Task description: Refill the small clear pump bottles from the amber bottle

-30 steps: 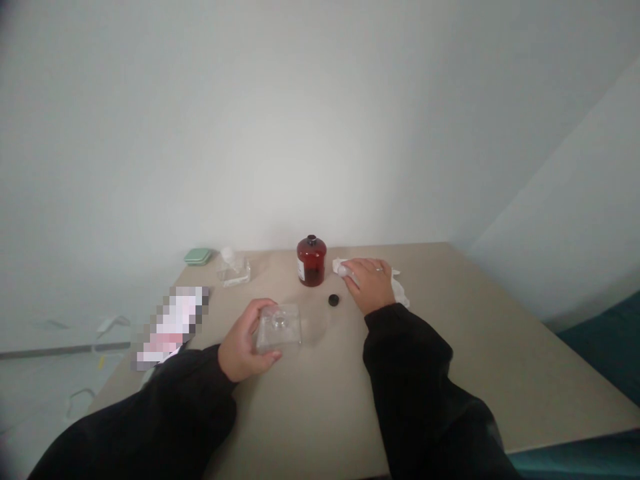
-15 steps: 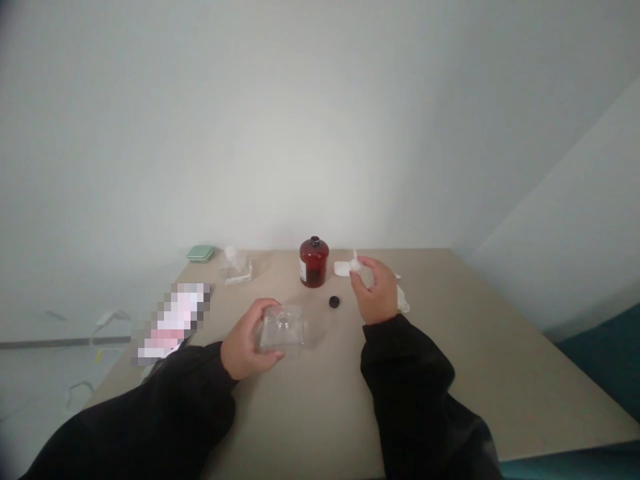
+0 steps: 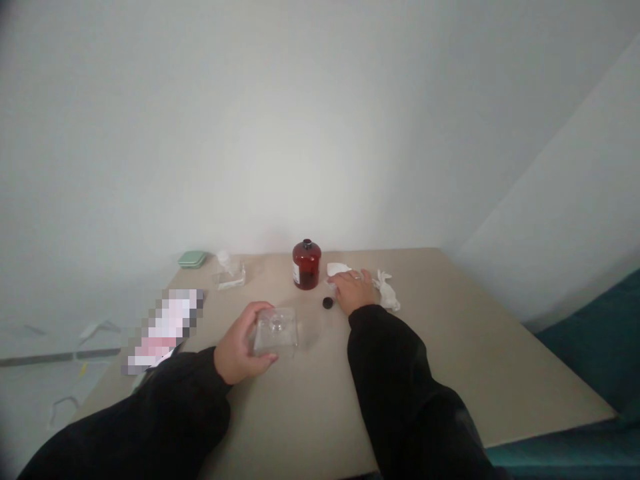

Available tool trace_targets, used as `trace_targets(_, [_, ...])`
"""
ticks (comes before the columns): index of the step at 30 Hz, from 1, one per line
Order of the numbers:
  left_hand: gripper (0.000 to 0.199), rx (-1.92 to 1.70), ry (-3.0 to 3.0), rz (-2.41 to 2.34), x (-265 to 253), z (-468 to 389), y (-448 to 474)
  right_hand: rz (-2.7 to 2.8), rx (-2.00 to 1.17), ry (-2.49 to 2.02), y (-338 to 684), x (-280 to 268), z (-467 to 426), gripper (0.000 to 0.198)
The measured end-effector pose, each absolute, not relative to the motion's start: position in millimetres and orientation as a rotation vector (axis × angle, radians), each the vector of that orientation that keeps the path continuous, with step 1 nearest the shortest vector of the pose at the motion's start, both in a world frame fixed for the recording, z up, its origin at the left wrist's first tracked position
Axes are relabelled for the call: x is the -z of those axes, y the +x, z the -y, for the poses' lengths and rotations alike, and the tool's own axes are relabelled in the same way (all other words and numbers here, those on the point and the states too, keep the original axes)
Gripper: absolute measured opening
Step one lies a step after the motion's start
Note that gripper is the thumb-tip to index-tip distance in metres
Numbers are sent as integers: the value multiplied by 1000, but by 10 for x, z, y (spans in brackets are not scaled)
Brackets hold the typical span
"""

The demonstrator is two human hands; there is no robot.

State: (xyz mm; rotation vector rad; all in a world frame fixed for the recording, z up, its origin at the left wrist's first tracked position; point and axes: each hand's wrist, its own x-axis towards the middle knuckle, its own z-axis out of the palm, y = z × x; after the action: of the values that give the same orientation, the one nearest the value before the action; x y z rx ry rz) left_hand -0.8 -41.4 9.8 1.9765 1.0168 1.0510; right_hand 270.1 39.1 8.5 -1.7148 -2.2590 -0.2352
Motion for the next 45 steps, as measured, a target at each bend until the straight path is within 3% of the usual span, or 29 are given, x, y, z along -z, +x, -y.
trace_targets(4, [65,-1076,1970,-1021,-87,417,-13,2136,313,-1806,2825,-159,-303,48])
trace_targets(7, [64,-1083,1969,-1017,-91,420,-17,1747,411,-2048,3057,-194,-201,43])
trace_targets(12, [63,-1082,1972,-998,-109,416,-17,1521,137,-2351,3407,-145,-84,42])
trace_targets(15, [64,-1100,1975,-994,-105,413,-21,1599,42,-2273,3385,-214,-45,34])
trace_targets(19, [64,-1099,1955,-983,-104,416,-23,1681,-20,-2092,2980,-511,121,38])
trace_targets(23, [63,-1102,1970,-955,-126,427,-10,2042,-509,-1514,2340,-851,395,31])
trace_targets(25, [63,-1108,1991,-956,-132,430,-7,2169,-572,-1382,2086,-980,481,30])
trace_targets(31, [66,-1118,2008,-969,-116,419,-22,2426,-379,-1392,1772,-1141,523,18])
trace_targets(40, [65,-1150,1960,-876,-157,426,-26,2634,51,-1380,1519,-1107,569,30])
trace_targets(45, [60,-1166,1932,-800,-129,406,12,2757,273,-1152,1480,-1071,565,18])
